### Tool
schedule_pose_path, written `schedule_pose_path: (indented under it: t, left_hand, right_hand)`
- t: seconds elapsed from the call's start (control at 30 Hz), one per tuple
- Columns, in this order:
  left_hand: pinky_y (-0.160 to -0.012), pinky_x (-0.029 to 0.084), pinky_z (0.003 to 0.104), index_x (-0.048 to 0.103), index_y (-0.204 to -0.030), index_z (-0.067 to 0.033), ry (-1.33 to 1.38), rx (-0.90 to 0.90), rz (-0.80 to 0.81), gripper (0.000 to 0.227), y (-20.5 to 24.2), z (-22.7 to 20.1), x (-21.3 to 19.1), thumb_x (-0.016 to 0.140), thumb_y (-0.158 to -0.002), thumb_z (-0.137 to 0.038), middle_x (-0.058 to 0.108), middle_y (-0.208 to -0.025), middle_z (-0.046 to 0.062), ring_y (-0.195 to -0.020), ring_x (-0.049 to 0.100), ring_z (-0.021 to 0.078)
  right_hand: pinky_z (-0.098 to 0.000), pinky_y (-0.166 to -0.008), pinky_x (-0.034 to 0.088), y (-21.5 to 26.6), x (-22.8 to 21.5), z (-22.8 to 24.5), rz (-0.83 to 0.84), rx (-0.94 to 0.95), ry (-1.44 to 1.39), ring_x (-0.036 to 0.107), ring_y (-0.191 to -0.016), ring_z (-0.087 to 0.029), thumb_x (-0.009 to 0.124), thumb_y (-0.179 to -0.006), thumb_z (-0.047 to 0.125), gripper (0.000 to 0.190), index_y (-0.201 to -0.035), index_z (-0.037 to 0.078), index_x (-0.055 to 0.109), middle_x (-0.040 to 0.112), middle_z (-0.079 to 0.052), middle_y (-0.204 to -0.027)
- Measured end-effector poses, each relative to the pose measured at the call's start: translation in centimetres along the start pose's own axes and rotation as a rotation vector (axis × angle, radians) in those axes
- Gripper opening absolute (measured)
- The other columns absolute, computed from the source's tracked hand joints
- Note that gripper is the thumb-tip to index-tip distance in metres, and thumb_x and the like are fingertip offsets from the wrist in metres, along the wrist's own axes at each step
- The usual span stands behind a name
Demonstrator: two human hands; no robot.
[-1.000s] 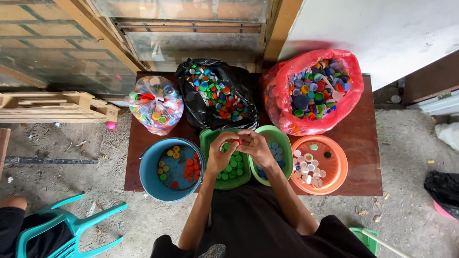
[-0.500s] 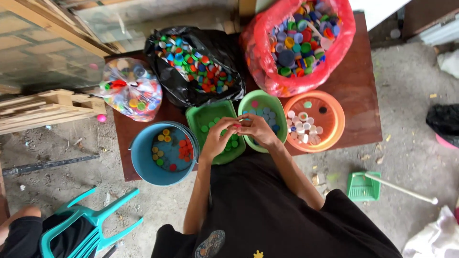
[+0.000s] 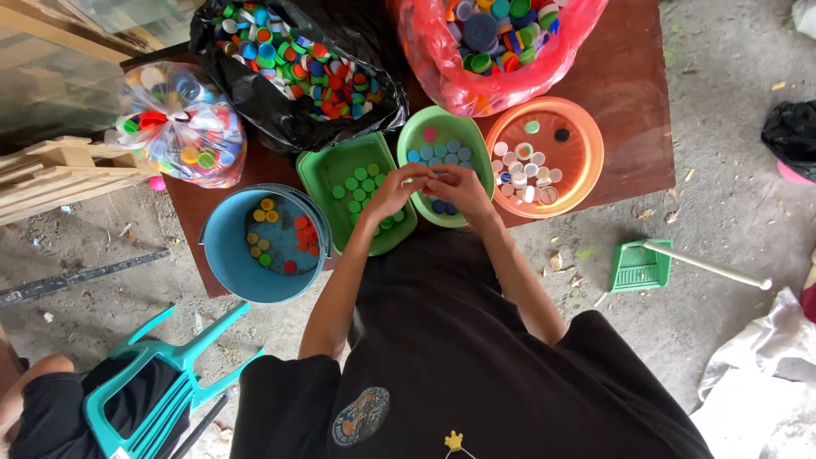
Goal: Sorting plastic bottle caps by color into various plastic trays and buckets.
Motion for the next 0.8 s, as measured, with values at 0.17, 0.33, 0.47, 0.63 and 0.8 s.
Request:
schedule_pose_path:
  t: [0.17,0.33,0.47,0.63,0.8]
  left_hand:
    - [-0.094,0.053,0.032,0.07,-0.116,-0.0033,-0.109,-0.021,-0.069,0.018,-3.6,3.1,0.2,0.063,-0.1,-0.007,0.068,-0.117,0.007,-0.11,0.067,0.0181]
    - [-0.091,0.057,0.035,0.069,-0.119,-0.0058,-0.3,-0.133,-0.292,0.025,-6.5,11.0,-1.1,0.066,-0.095,-0.01,0.07,-0.121,0.01,-0.111,0.07,0.0225]
    - [-0.108,0.047,0.047,0.069,-0.117,-0.0022,-0.721,-0.012,-0.298,0.032,-7.1,12.0,0.7,0.073,-0.087,-0.01,0.059,-0.134,0.022,-0.126,0.057,0.0389]
    - [-0.115,0.034,0.054,0.064,-0.121,0.0039,-0.925,0.058,-0.229,0.045,-6.4,10.5,3.2,0.078,-0.081,-0.012,0.044,-0.144,0.034,-0.135,0.042,0.0493]
    - [-0.117,0.031,0.056,0.062,-0.125,0.0024,-0.966,0.007,-0.181,0.049,-6.1,10.5,3.2,0.078,-0.081,-0.012,0.036,-0.149,0.031,-0.138,0.034,0.0498]
  right_hand:
    - [-0.0287,-0.078,0.061,-3.1,-4.3,-3.8,-0.192,-0.069,0.149,0.074,-0.091,-0.016,0.078,-0.089,0.009,0.037,-0.122,-0.001,0.066,0.076,-0.009,-0.107]
    - [-0.0308,-0.072,0.061,-5.2,-5.0,-1.7,-0.391,-0.318,0.567,0.075,-0.083,-0.018,0.08,-0.084,0.005,0.027,-0.109,0.001,0.071,0.074,-0.012,-0.097]
    - [-0.0428,-0.074,0.057,-6.2,-4.2,0.7,-0.487,-0.507,0.885,0.071,-0.087,-0.034,0.075,-0.087,0.005,0.02,-0.107,0.006,0.071,0.07,-0.017,-0.099]
    - [-0.0521,-0.075,0.054,-8.5,-4.5,0.1,-0.517,-0.518,1.016,0.067,-0.093,-0.045,0.068,-0.09,0.005,0.023,-0.112,0.007,0.067,0.068,-0.02,-0.107]
    - [-0.0532,-0.079,0.053,-10.1,-4.9,-1.1,-0.539,-0.442,1.085,0.065,-0.097,-0.046,0.069,-0.083,0.003,0.032,-0.115,0.005,0.063,0.067,-0.022,-0.107]
Point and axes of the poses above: each hand's wrist, its own y-axis away from the middle knuckle, its own x-axis out of the palm, z = x × y, the point moved 6 cm from there along -y, towards the middle knuckle
